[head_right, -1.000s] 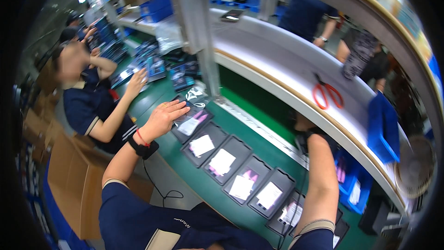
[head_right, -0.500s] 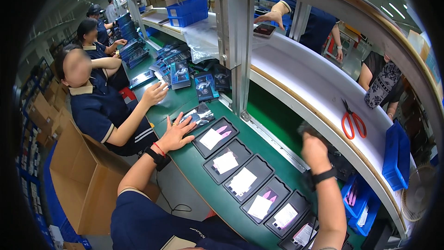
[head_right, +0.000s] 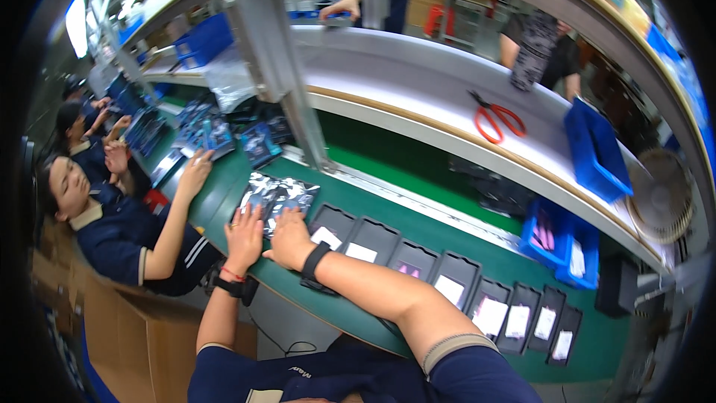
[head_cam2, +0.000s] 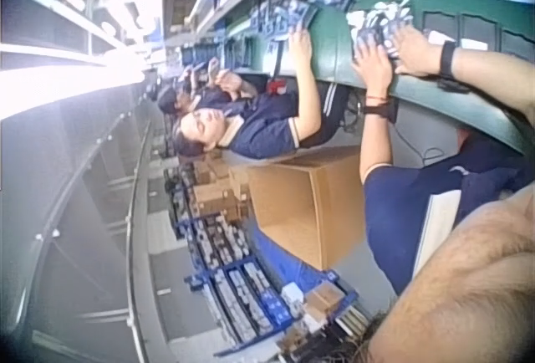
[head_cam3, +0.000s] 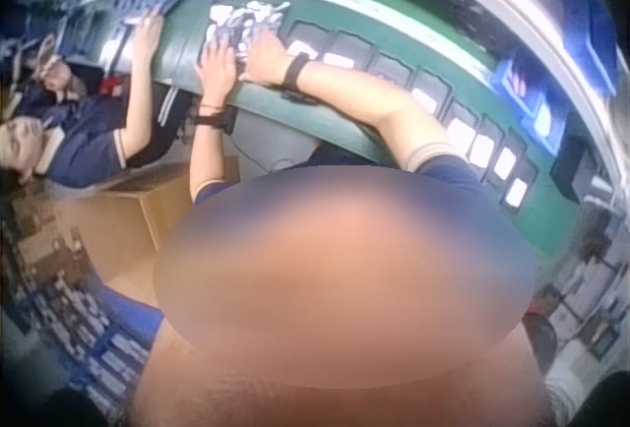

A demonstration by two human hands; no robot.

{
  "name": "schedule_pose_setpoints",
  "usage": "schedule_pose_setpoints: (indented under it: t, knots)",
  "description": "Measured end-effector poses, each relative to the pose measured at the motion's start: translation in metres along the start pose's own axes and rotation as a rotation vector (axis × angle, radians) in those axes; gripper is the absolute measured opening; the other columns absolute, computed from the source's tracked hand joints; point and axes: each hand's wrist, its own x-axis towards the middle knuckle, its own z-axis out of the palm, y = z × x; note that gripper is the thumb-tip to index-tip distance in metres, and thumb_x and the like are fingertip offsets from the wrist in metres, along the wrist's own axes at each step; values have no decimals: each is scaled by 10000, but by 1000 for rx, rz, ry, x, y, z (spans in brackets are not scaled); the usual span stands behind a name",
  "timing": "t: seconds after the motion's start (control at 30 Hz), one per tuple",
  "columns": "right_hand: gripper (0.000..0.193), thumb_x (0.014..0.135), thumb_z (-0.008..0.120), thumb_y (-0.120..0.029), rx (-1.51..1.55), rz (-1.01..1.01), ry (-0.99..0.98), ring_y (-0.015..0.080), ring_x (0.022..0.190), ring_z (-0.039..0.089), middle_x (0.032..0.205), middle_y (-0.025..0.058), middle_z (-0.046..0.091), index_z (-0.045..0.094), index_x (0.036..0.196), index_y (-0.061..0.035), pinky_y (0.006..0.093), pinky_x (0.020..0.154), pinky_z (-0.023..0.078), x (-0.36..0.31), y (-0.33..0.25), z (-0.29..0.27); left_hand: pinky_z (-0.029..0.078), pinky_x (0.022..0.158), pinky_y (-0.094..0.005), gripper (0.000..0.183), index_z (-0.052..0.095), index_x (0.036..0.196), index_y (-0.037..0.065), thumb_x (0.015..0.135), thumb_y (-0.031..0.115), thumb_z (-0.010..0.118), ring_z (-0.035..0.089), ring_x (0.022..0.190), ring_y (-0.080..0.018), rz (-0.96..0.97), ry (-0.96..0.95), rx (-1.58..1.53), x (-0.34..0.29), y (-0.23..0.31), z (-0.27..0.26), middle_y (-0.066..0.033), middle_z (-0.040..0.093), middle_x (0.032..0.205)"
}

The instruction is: The recorder is packing small electronic components into plastic trays and adding labels.

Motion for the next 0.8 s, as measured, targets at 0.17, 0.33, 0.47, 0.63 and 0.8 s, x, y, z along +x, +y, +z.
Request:
schedule_pose_setpoints:
  t: [0.17, 0.33, 0.47, 0.63, 0.8]
  knots:
    - [640, 828, 607, -385, 397, -142, 319, 430, 1281, 334, 1353, 317, 349, 419, 1307, -3, 452, 1054, 299, -45, 78, -20, 142, 1012, -656, 464, 463, 1318, 111, 904, 321, 478, 267, 1320, -424, -9, 175, -115, 9, 17, -13, -184, 361, 1412]
    - [457, 664, 585, -23, 301, 490, 97, 355, 1114, 522, 1136, 201, 573, 558, 1120, 7, 404, 900, 456, -133, 259, -56, 300, 1031, -481, 430, 601, 1105, 27, 740, 230, 701, 370, 1250, -439, 496, -53, -416, 34, 95, -99, -224, 483, 1271]
    - [476, 773, 530, -285, -201, 705, 54, 356, 1192, 458, 1267, 187, 507, 535, 1211, -97, 434, 1008, 353, -204, 354, -38, 340, 1026, -431, 456, 571, 1150, 3, 747, 185, 683, 392, 1259, -379, 996, -271, -407, 84, 212, -102, -225, 494, 1270]
    - [470, 789, 514, -305, -235, 674, 200, 352, 1194, 456, 1277, 180, 500, 532, 1214, -105, 433, 1012, 348, -193, 391, -29, 357, 1016, -418, 456, 533, 1181, -11, 750, 118, 603, 425, 1239, -325, 967, -499, -254, 160, 354, -17, -225, 495, 1270]
    - [462, 809, 495, -330, -269, 686, 361, 347, 1196, 453, 1290, 171, 493, 529, 1217, -115, 432, 1018, 342, -204, 429, -24, 370, 1003, -398, 419, 541, 1171, 22, 765, 122, 567, 449, 1211, -320, 814, -554, -352, 177, 389, -11, -203, 503, 1269]
